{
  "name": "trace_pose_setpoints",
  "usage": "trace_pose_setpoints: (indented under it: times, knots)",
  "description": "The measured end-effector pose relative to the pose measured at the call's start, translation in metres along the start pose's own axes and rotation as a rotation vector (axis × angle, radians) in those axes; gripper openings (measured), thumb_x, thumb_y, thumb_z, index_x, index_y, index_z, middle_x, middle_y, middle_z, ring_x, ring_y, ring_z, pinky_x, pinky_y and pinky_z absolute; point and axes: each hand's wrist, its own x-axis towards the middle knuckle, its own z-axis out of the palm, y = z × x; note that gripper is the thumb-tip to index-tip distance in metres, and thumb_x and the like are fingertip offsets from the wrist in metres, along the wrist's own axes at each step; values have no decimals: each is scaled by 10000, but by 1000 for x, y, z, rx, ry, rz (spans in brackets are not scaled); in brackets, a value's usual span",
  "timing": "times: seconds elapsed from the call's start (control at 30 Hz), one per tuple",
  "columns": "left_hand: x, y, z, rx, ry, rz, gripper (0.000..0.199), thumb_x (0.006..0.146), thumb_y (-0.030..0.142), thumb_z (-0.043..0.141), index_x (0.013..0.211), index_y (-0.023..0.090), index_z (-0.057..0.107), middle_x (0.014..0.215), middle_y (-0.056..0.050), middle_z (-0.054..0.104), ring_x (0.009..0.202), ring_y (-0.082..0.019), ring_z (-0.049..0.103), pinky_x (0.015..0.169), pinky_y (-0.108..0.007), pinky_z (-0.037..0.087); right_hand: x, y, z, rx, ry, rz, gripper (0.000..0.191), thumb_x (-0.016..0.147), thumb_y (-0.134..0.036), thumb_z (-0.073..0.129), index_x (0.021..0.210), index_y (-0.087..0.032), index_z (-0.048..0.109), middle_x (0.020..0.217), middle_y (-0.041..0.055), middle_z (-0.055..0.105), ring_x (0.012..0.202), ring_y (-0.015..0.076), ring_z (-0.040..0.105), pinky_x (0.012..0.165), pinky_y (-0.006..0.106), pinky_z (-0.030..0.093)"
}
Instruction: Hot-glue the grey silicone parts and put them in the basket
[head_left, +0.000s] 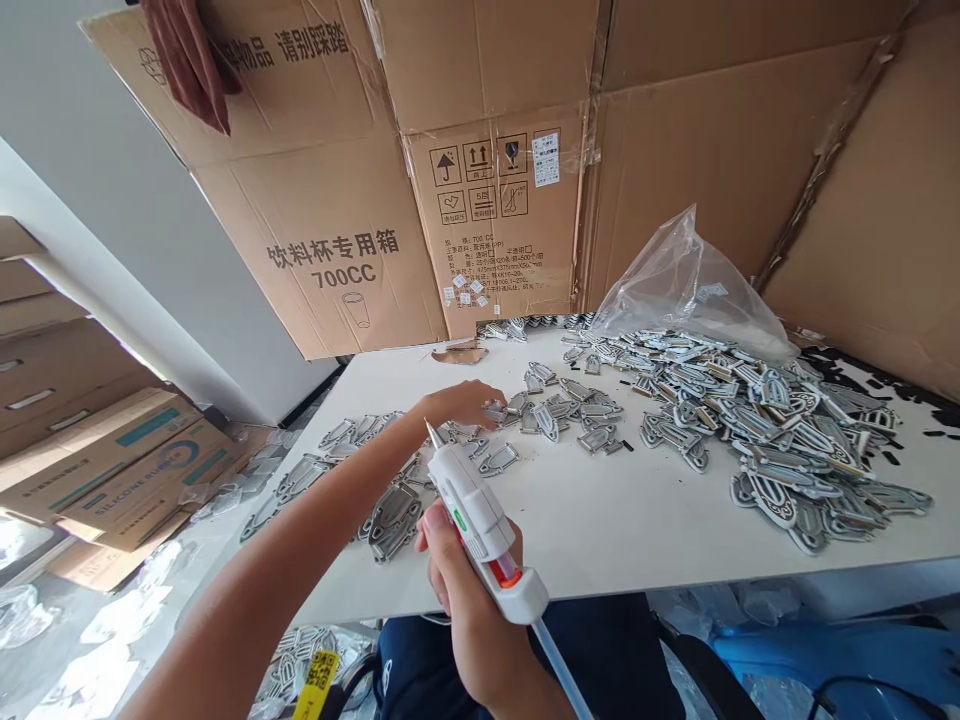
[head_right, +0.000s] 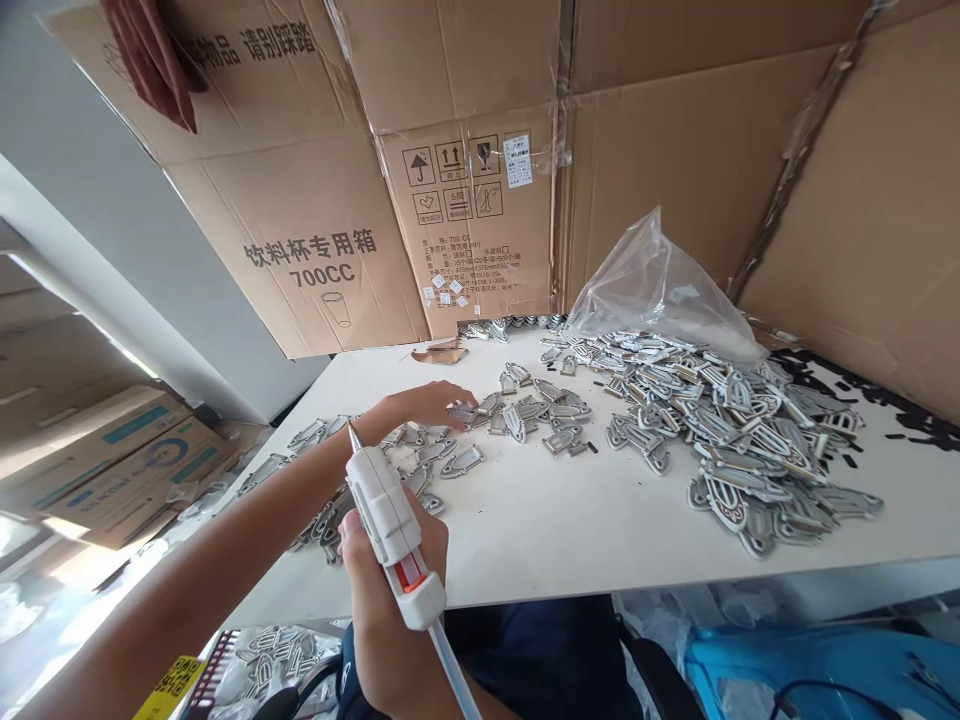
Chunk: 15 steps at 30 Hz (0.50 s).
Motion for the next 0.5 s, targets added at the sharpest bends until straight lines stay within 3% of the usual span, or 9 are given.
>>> trace_pose_setpoints:
  times: [0.1,0.23,0.37,0.5]
  knots:
    - [-6,3,0,-25,35,8,349,946,369,837,1291,319,842,1342,-38,853,1220,-301,778,1051,-379,558,1,3,2,3,12,-25,481,1007,-736,743,866,-289,637,575,-78,329,554,164,261,575,353,325]
    - [-9,5,4,-56,88,-27,261,921,366,863,1175,306,848,1294,-23,863,1219,-300,779,1045,-373,549,2,5,5,-2,39,-56,489,1045,-703,731,851,-266,631,552,-94,378,560,150,336,754,379,494]
    - [-13,5,2,-110,174,-98,250,881,358,883,1109,269,832,1268,-48,866,1216,-329,777,1045,-404,558,0,7,7,-25,48,-14,499,1038,-726,731,870,-267,637,537,-102,388,539,149,320,757,381,494]
    - [-33,4,-14,-218,317,-133,253,907,418,855,1089,247,814,1215,-60,865,1108,-291,783,1006,-401,579,-1,11,8,-56,71,-33,505,1059,-723,708,880,-255,650,537,-103,396,524,138,314,726,359,508]
